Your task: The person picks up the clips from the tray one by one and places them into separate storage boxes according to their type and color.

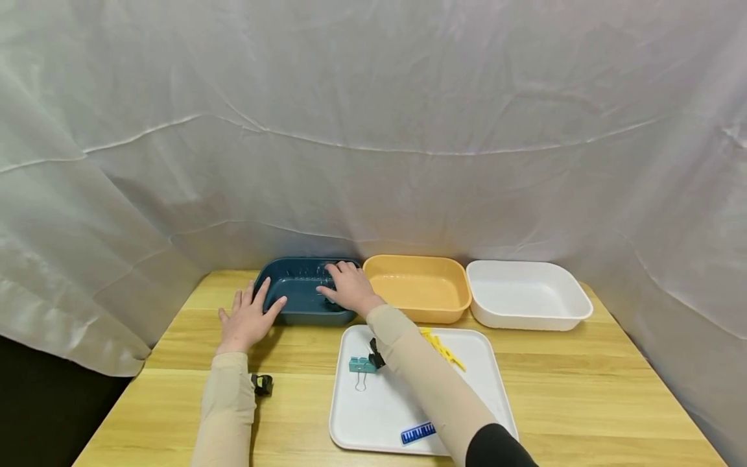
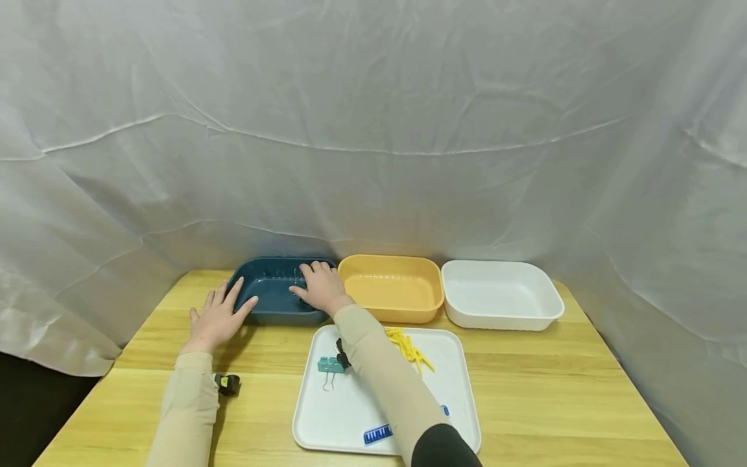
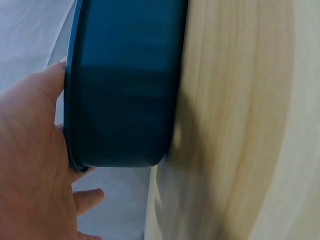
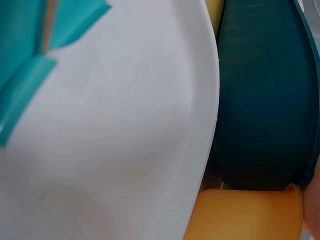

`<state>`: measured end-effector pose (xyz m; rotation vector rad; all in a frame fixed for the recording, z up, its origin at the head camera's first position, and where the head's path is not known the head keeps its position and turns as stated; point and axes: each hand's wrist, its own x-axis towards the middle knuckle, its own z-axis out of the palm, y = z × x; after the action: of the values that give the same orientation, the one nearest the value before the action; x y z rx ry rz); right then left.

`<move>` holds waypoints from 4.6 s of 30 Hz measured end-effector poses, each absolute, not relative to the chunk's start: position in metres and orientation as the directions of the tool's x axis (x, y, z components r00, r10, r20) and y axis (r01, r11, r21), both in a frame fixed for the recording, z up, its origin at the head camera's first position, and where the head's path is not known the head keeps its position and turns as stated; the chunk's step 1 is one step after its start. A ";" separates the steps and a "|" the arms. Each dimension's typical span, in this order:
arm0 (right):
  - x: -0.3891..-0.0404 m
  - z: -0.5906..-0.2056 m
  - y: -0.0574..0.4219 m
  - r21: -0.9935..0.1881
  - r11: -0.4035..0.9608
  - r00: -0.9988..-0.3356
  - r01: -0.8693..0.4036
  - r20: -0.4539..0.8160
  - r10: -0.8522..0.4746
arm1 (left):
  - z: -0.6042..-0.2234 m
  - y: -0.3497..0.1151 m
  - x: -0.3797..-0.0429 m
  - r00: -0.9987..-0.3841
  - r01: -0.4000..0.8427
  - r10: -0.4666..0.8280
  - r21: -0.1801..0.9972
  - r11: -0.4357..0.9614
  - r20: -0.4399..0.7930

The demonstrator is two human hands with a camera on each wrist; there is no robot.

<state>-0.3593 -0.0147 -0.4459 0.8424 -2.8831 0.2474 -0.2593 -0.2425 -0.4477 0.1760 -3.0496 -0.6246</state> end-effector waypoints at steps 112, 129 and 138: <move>-0.260 -0.430 0.082 0.007 0.381 -0.376 -0.925 -0.174 -0.910 | -0.448 -0.250 -0.261 -0.994 -0.109 -0.110 0.419 0.901 -0.021; -0.258 -0.435 0.076 0.059 0.338 -0.343 -0.939 -0.148 -0.927 | -0.450 -0.251 -0.262 -0.994 -0.107 -0.108 0.413 0.904 -0.022; -0.259 -0.432 0.076 0.016 0.390 -0.386 -0.921 -0.174 -0.906 | -0.449 -0.250 -0.261 -0.994 -0.109 -0.110 0.417 0.902 -0.021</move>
<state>-0.2592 0.0762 -0.4316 1.8064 -2.7300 -0.1801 -0.2611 -0.2505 -0.4486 0.1759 -3.0612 -0.6714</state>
